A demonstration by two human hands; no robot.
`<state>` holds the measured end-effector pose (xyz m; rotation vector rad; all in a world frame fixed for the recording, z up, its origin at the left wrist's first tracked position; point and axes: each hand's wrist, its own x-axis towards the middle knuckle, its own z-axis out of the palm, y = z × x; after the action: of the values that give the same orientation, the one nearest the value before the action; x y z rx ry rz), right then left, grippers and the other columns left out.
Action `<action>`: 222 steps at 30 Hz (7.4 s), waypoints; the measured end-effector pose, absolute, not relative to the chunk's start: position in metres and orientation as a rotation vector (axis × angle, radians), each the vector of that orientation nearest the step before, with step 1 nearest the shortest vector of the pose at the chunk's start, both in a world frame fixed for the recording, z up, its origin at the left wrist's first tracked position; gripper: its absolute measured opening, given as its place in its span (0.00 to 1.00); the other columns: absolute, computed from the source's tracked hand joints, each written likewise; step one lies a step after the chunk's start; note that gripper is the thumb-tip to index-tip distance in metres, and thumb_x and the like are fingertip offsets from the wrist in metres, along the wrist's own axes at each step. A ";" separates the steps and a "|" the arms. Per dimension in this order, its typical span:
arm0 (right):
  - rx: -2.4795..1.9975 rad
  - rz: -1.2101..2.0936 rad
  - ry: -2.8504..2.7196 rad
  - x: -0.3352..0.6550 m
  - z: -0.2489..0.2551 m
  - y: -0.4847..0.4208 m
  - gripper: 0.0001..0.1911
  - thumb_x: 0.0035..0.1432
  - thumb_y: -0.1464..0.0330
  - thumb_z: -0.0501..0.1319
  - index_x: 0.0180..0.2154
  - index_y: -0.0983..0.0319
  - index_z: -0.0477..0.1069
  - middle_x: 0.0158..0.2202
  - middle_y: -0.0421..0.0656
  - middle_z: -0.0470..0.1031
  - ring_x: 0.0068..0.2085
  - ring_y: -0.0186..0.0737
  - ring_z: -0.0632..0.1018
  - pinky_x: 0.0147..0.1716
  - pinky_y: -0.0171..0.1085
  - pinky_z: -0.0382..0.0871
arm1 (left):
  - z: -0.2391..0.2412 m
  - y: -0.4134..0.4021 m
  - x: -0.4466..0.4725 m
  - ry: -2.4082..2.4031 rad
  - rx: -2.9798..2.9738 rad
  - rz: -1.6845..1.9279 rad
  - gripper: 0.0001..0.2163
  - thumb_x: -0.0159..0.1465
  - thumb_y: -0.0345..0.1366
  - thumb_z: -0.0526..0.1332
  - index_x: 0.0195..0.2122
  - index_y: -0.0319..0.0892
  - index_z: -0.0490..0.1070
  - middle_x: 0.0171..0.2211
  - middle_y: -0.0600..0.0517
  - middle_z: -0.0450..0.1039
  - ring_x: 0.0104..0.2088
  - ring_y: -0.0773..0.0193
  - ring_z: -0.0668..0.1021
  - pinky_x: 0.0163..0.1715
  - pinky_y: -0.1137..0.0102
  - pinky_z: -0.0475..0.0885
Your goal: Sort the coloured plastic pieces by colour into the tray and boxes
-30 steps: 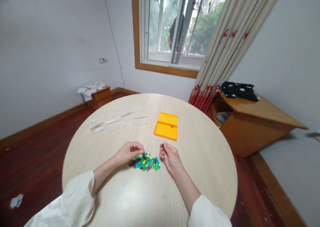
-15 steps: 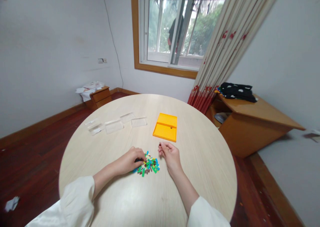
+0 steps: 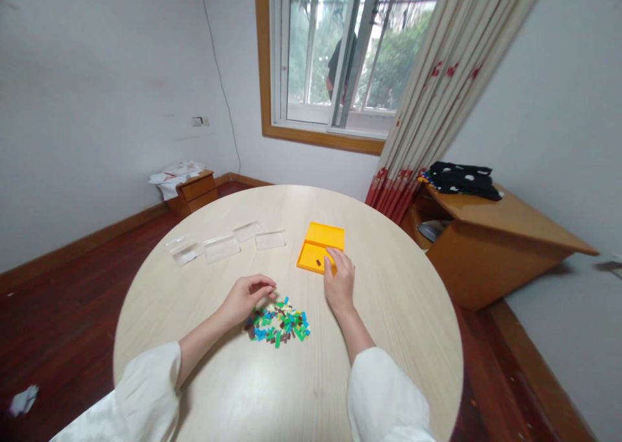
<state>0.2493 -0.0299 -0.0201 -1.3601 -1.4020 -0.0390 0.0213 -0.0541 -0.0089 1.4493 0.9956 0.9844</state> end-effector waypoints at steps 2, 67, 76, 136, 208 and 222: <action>-1.360 0.014 -1.468 0.246 -0.020 -0.036 0.14 0.59 0.64 0.52 0.38 0.63 0.74 0.40 0.51 0.77 0.44 0.46 0.74 0.47 0.48 0.65 | -0.009 -0.050 0.021 0.956 1.296 1.015 0.08 0.51 0.35 0.65 0.31 0.37 0.71 0.24 0.51 0.75 0.29 0.63 0.77 0.36 0.68 0.70; -1.534 0.081 -1.556 0.243 -0.011 -0.039 0.14 0.59 0.64 0.54 0.33 0.64 0.75 0.35 0.51 0.78 0.37 0.46 0.75 0.43 0.45 0.63 | -0.014 -0.040 0.009 1.185 1.783 0.892 0.14 0.55 0.42 0.58 0.18 0.39 0.63 0.15 0.58 0.57 0.20 0.71 0.60 0.21 0.74 0.54; -1.530 0.085 -1.689 0.252 -0.018 -0.040 0.15 0.60 0.65 0.52 0.38 0.64 0.74 0.38 0.51 0.77 0.40 0.46 0.74 0.42 0.45 0.63 | 0.001 -0.038 -0.022 0.910 1.936 0.495 0.08 0.52 0.35 0.62 0.30 0.37 0.77 0.23 0.52 0.69 0.23 0.70 0.64 0.24 0.75 0.58; -1.068 1.480 -0.621 0.166 0.000 -0.076 0.21 0.25 0.64 0.76 0.27 0.64 0.76 0.22 0.40 0.77 0.24 0.29 0.75 0.23 0.27 0.68 | -0.012 -0.047 0.023 0.898 1.466 1.153 0.10 0.49 0.40 0.68 0.27 0.38 0.75 0.27 0.49 0.73 0.30 0.63 0.75 0.34 0.69 0.69; -1.320 0.568 -2.217 0.202 -0.008 -0.066 0.06 0.54 0.74 0.62 0.32 0.60 0.76 0.33 0.43 0.73 0.38 0.39 0.72 0.42 0.41 0.62 | -0.002 -0.035 -0.002 0.876 1.011 0.978 0.11 0.47 0.33 0.66 0.30 0.36 0.68 0.18 0.56 0.68 0.19 0.73 0.69 0.23 0.75 0.62; -1.305 0.470 -2.330 0.199 -0.004 -0.071 0.06 0.57 0.75 0.59 0.32 0.61 0.74 0.34 0.43 0.72 0.40 0.40 0.71 0.42 0.42 0.59 | -0.006 -0.034 -0.006 0.769 0.827 0.756 0.08 0.55 0.33 0.62 0.23 0.35 0.66 0.16 0.58 0.60 0.14 0.77 0.61 0.14 0.79 0.52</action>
<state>0.1991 -0.0709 -0.0041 -1.3049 -2.3303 0.4697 -0.0061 -0.0343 -0.0062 0.8274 0.7691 0.7562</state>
